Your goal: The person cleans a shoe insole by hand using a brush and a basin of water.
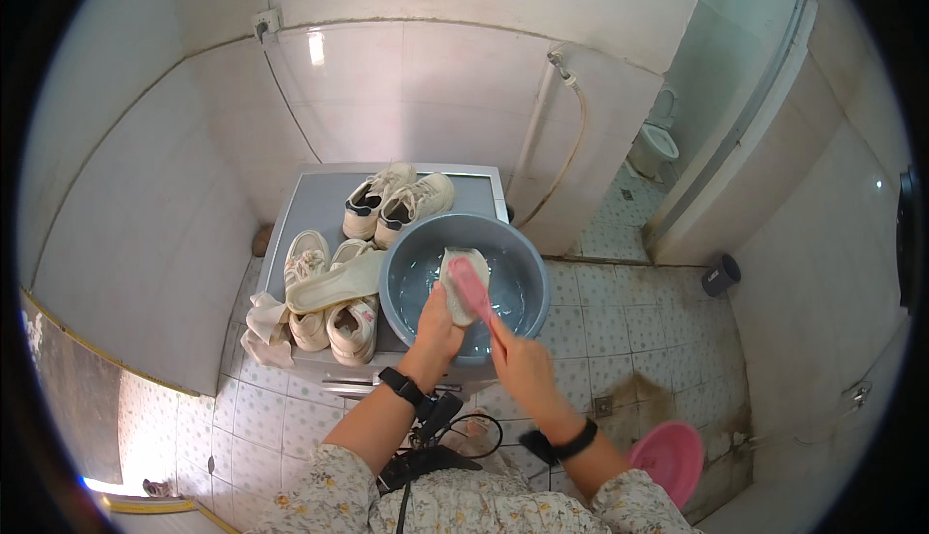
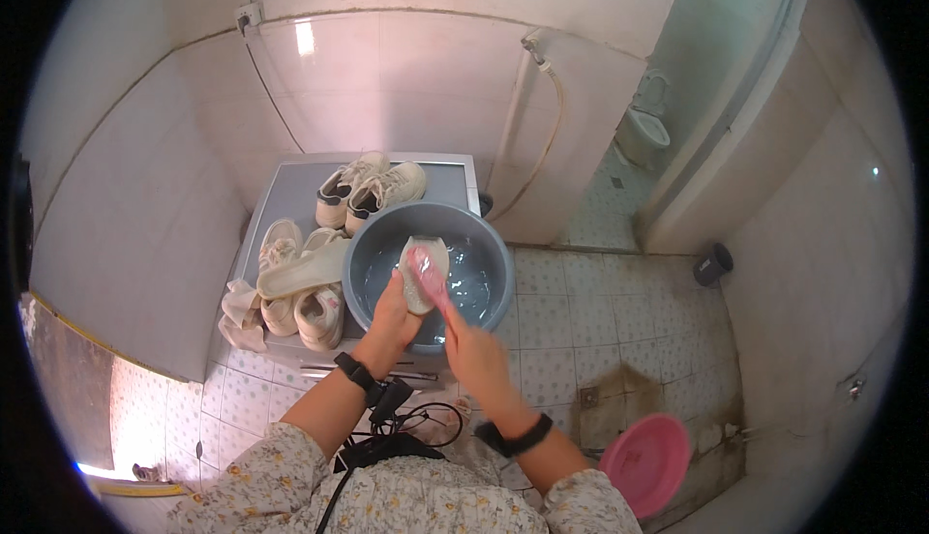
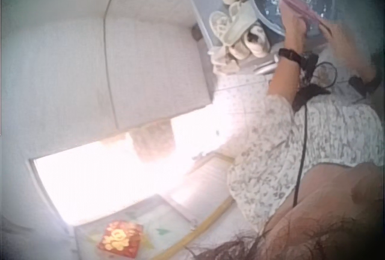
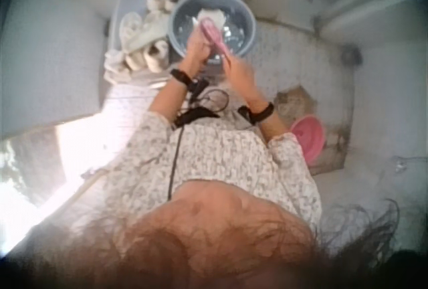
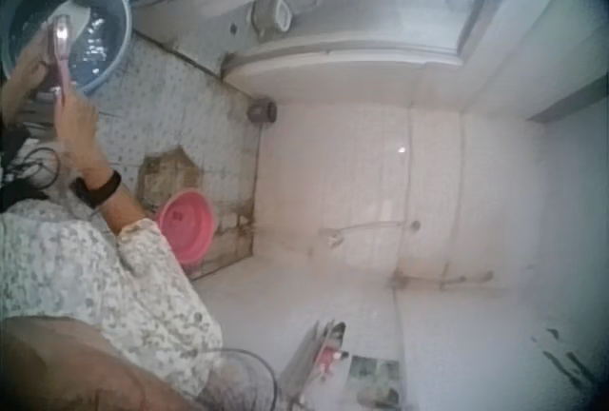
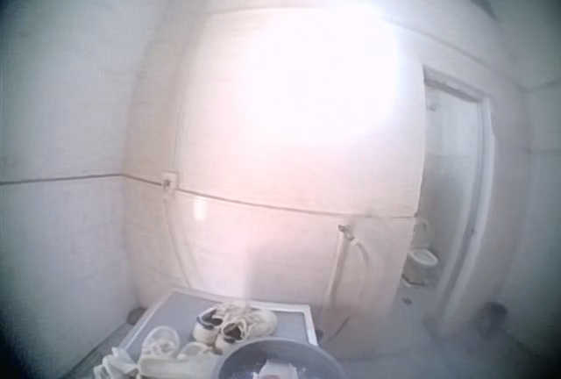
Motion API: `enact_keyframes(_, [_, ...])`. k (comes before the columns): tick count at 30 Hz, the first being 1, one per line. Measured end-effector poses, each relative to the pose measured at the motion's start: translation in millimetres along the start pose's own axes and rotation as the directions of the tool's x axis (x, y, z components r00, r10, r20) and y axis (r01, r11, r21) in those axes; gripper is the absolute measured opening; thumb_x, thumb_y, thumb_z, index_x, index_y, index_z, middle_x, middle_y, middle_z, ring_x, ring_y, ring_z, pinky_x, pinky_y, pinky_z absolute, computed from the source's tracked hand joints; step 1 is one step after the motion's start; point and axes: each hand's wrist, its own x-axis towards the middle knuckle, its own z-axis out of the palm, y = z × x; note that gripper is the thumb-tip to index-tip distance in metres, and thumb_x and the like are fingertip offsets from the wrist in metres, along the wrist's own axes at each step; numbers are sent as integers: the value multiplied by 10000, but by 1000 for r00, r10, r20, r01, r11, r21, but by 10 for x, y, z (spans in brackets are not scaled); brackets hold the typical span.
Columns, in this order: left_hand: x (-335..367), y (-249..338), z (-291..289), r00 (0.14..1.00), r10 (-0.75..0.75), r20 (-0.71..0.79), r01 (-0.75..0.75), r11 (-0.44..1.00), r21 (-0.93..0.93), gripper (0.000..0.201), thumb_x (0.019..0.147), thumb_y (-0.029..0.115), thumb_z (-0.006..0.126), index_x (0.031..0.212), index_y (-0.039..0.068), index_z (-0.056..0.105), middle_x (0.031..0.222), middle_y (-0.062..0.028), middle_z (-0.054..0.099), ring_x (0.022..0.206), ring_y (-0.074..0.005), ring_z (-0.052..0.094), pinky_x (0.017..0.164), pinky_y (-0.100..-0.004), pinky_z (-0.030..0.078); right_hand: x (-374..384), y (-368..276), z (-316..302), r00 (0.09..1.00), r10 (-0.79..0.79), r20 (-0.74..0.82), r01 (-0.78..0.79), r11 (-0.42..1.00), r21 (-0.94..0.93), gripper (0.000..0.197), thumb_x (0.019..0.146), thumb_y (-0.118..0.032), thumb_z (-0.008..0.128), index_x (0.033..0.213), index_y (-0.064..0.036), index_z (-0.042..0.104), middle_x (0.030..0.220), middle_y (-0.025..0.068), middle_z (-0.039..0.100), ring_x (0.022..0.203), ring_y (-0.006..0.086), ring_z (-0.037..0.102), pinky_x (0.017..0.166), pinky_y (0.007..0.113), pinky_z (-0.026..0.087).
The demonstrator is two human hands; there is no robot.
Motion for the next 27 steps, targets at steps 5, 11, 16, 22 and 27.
enact_keyframes(5, [62,-30,9,997,48,52,-46,998,-42,465,1031,327,265,1358,18,382,1325,-139,490,1215,-279,486,1037,-414,392,101,2,17,999,30,24,-30,1000,4,459,881,-207,542,1335,-180,484,651,195,599,590,390,594,530,508,447])
enact_keyframes(11, [122,-35,-159,998,62,2,-62,998,-28,476,1028,357,281,1325,10,418,1326,-135,494,1203,-293,497,1034,-450,399,-294,29,5,999,-34,-16,35,995,91,398,875,-187,553,1267,-116,548,656,198,607,597,394,596,539,488,458])
enact_keyframes(16, [145,-60,-114,997,71,41,-66,992,-106,453,1027,346,298,1304,13,433,1274,-130,525,1144,-288,531,1006,-440,422,115,-34,44,996,88,-4,-88,996,4,411,871,-174,570,1277,-116,544,681,199,613,613,388,604,548,470,464])
enact_keyframes(22, [75,-5,-31,992,60,-108,-57,998,30,389,1029,303,302,1271,34,446,1217,-105,546,1099,-278,549,953,-418,456,-368,-74,-50,1000,1,3,-2,995,96,383,866,-202,581,1244,-146,574,683,204,613,618,386,606,579,485,471])
enact_keyframes(27, [132,-37,-145,999,48,12,-49,989,137,338,1028,252,303,1317,105,398,1272,-94,503,1116,-291,539,914,-504,475,258,-22,-100,995,97,-26,-98,994,-53,356,857,-209,589,1211,-178,609,709,201,624,650,376,619,591,470,480])
